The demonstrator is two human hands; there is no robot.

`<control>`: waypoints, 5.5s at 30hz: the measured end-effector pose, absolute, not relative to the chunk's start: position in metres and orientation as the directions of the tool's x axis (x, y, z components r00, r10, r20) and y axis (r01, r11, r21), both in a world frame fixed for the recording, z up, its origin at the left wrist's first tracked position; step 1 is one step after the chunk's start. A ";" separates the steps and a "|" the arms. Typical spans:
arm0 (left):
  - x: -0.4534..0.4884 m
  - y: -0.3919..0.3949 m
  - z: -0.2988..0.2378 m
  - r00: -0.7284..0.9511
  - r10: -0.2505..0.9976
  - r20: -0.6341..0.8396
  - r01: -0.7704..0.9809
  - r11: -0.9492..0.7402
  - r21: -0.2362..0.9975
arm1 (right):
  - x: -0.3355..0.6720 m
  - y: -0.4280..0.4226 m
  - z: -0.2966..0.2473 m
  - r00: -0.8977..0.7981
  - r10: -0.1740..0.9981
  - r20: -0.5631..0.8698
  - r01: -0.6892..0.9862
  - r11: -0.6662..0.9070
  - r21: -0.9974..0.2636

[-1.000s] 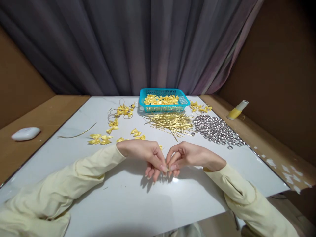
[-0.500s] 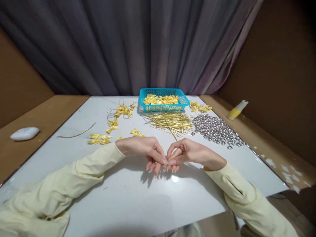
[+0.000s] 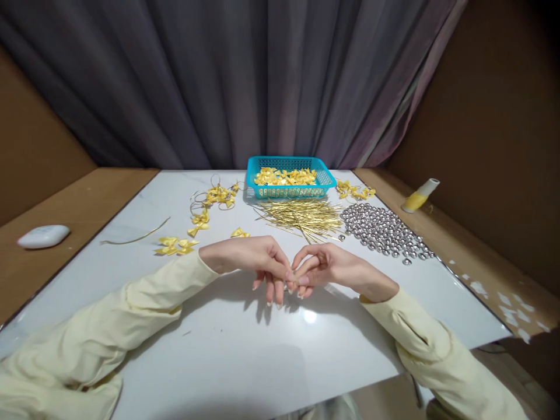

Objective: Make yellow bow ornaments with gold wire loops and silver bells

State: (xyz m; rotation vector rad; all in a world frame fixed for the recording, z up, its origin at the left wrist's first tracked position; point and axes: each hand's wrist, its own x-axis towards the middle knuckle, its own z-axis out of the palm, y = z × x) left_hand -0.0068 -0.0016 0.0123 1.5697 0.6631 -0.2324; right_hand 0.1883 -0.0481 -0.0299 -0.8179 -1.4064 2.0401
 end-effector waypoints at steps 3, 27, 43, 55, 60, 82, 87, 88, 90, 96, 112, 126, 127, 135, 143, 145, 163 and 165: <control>-0.008 0.000 0.015 0.814 0.272 -0.514 0.538 -0.018 0.842 | 0.188 -0.047 -0.033 -0.643 0.743 -0.184 -0.086 -0.309 -0.947; -0.010 0.000 0.017 0.800 0.308 -0.514 0.563 -0.092 0.821 | 0.187 -0.047 -0.029 -0.611 0.774 -0.168 -0.087 -0.276 -0.957; -0.013 0.009 0.013 0.835 0.281 -0.472 0.505 -0.054 0.861 | 0.187 -0.048 -0.027 -0.611 0.781 -0.128 -0.076 -0.218 -0.973; -0.011 0.009 0.013 0.830 0.272 -0.487 0.512 -0.025 0.859 | 0.182 -0.048 -0.025 -0.619 0.777 -0.110 -0.091 -0.211 -0.973; -0.011 0.012 0.012 0.838 0.233 -0.493 0.487 0.089 0.869 | 0.186 -0.047 -0.028 -0.615 0.784 -0.086 -0.144 -0.218 -0.965; -0.011 0.013 0.013 0.825 0.249 -0.507 0.478 0.171 0.862 | 0.189 -0.042 -0.030 -0.628 0.768 -0.126 -0.176 -0.299 -0.938; -0.011 0.013 0.012 0.816 0.249 -0.521 0.491 0.175 0.853 | 0.189 -0.042 -0.030 -0.624 0.771 -0.128 -0.184 -0.303 -0.935; -0.011 0.013 0.012 0.815 0.251 -0.522 0.492 0.176 0.853 | 0.189 -0.042 -0.030 -0.622 0.773 -0.125 -0.186 -0.301 -0.935; -0.011 0.013 0.011 0.814 0.253 -0.523 0.493 0.176 0.852 | 0.189 -0.042 -0.031 -0.621 0.775 -0.119 -0.193 -0.298 -0.935; -0.012 0.014 0.012 0.816 0.258 -0.517 0.483 0.187 0.856 | 0.189 -0.043 -0.031 -0.608 0.786 -0.113 -0.171 -0.269 -0.948; -0.011 0.018 0.007 0.790 0.418 -0.449 0.351 0.294 0.889 | 0.179 -0.058 -0.038 -0.384 0.642 0.664 0.535 0.741 -0.406; -0.008 0.013 0.012 0.766 0.411 -0.494 0.389 0.315 0.866 | 0.181 -0.064 -0.049 -0.534 0.467 0.704 0.682 0.730 0.033; -0.008 0.013 0.012 0.767 0.407 -0.496 0.388 0.322 0.863 | 0.181 -0.064 -0.049 -0.544 0.458 0.703 0.679 0.733 0.048; -0.010 0.016 0.008 0.787 0.401 -0.468 0.364 0.310 0.878 | 0.181 -0.064 -0.051 -0.556 0.452 0.698 0.674 0.736 0.061; -0.008 0.014 0.008 0.772 0.438 -0.460 0.347 0.317 0.883 | 0.179 -0.062 -0.050 -0.477 0.510 0.716 0.681 0.729 -0.066; -0.008 0.015 0.009 0.771 0.444 -0.456 0.340 0.319 0.885 | 0.178 -0.061 -0.051 -0.460 0.512 0.725 0.684 0.726 -0.079; -0.008 0.017 0.012 0.738 0.414 -0.533 0.339 0.455 0.823 | 0.190 -0.054 -0.047 -0.561 0.309 0.768 0.643 0.747 0.169; -0.008 0.017 0.012 0.742 0.391 -0.545 0.347 0.471 0.811 | 0.191 -0.053 -0.047 -0.579 0.290 0.762 0.638 0.743 0.202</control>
